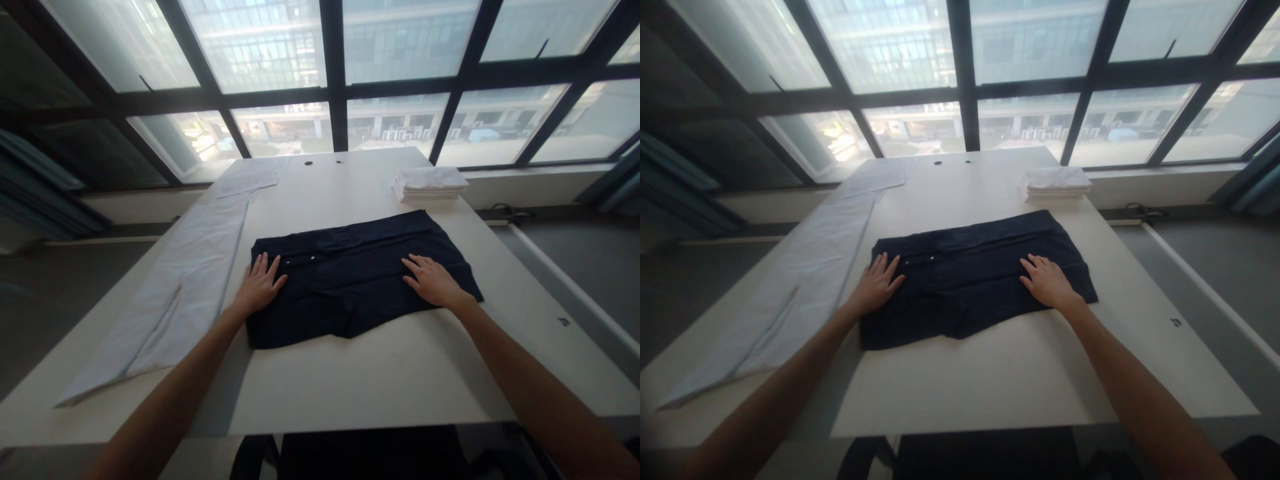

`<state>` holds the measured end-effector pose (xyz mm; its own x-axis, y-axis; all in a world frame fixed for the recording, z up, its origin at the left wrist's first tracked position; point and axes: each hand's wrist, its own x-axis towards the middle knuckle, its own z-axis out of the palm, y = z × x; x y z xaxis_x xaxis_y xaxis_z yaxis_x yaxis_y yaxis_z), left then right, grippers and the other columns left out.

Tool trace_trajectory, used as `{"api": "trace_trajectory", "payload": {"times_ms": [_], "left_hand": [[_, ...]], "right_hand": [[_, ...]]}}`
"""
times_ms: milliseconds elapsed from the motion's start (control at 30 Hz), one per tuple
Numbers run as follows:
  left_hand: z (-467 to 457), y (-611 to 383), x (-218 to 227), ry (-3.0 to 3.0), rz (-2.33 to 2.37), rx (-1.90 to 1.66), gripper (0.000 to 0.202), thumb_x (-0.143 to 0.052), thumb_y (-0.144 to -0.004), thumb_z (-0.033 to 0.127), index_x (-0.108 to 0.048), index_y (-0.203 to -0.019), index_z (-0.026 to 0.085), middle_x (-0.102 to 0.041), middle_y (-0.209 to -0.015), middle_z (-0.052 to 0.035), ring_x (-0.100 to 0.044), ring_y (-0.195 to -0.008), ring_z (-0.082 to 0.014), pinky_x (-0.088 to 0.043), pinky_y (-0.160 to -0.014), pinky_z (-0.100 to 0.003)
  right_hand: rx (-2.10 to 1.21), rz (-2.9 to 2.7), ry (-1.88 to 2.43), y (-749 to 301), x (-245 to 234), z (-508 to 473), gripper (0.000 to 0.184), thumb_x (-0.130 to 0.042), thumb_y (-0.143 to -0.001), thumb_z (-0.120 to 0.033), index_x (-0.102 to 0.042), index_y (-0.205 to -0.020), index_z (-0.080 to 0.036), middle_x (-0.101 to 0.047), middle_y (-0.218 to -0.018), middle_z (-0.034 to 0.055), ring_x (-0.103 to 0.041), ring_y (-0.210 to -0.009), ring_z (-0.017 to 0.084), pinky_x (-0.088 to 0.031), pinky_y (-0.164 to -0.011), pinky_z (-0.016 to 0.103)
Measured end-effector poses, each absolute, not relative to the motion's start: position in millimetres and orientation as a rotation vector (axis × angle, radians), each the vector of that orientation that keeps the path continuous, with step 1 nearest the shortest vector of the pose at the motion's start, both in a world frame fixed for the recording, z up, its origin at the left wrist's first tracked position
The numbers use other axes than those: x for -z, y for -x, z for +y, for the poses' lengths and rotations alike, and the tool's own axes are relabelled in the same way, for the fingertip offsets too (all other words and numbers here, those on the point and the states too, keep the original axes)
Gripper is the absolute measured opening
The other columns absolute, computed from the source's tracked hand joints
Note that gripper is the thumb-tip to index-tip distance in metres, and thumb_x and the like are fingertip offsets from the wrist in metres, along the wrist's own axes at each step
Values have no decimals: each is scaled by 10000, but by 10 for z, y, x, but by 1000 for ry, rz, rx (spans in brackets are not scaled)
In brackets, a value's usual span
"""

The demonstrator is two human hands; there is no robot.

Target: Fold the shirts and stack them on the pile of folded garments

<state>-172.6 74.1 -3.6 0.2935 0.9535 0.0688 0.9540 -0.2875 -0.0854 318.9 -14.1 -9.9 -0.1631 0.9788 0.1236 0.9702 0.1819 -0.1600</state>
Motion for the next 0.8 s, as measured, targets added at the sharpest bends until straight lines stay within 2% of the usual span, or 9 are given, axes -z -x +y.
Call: {"api": "trace_trajectory", "payload": {"times_ms": [133,300,500,567,633,700,800], "left_hand": [[994,1762,46,2506,-1750,-12,707,-298,-1059,538,-291,-1647,144,-198,-1720,-210,-143,-1603,-366,-201,-1245,-568],[1269,1782,59,2549,-1719,24,700,-349,-1052,537,-306,-1645,167,-210,-1722,-189,-166,-1601,-347,-191,-1265,-548],[1181,1725,-67,2656,-1621,367,647,-383,-1050,512,-407,-1601,172,-234,-1720,-167,-175,-1596,-367,-226,-1254,-604],[952,1698,-148,2768,-1455,472,630,-413,-1048,530,-432,-1589,206,-286,-1708,-139,-192,-1595,-349,-224,-1262,-604],[655,1698,-217,2926,-1242,489,593,-478,-1040,527,-459,-1574,269,-385,-1666,-104,-271,-1573,-321,-243,-1270,-579],[351,1749,-249,3055,-1102,435,558,-564,-1015,511,-510,-1537,322,-503,-1582,-83,-386,-1513,-304,-312,-1253,-548],[11,1909,-221,3099,-1057,408,500,-668,-965,493,-618,-1439,343,-597,-1464,-84,-495,-1408,-299,-435,-1178,-504]], "right_hand": [[-62,-2258,1964,-3089,-22,-240,521,-536,-994,-413,-591,-1473,-215,-558,-1525,183,-540,-1344,411,-496,-1050,576],[-21,-2306,2068,-2967,-149,-307,538,-476,-1026,-410,-551,-1502,-171,-540,-1534,197,-529,-1340,405,-522,-1007,563],[16,-2268,2022,-2991,-116,-312,528,-461,-1034,-387,-546,-1500,-153,-553,-1517,196,-526,-1358,387,-529,-1031,561],[32,-2258,1887,-3071,-67,-346,507,-475,-1031,-354,-560,-1484,-144,-547,-1521,196,-507,-1392,364,-496,-1098,551],[27,-2287,1694,-3190,-22,-421,476,-497,-1028,-335,-583,-1461,-157,-532,-1539,173,-473,-1434,334,-439,-1175,531],[-7,-2329,1521,-3340,12,-534,446,-526,-1026,-340,-604,-1442,-198,-526,-1550,135,-449,-1460,314,-404,-1212,527],[-63,-2350,1411,-3596,52,-734,412,-580,-1010,-355,-637,-1404,-249,-547,-1535,105,-469,-1448,316,-430,-1195,542]]}}
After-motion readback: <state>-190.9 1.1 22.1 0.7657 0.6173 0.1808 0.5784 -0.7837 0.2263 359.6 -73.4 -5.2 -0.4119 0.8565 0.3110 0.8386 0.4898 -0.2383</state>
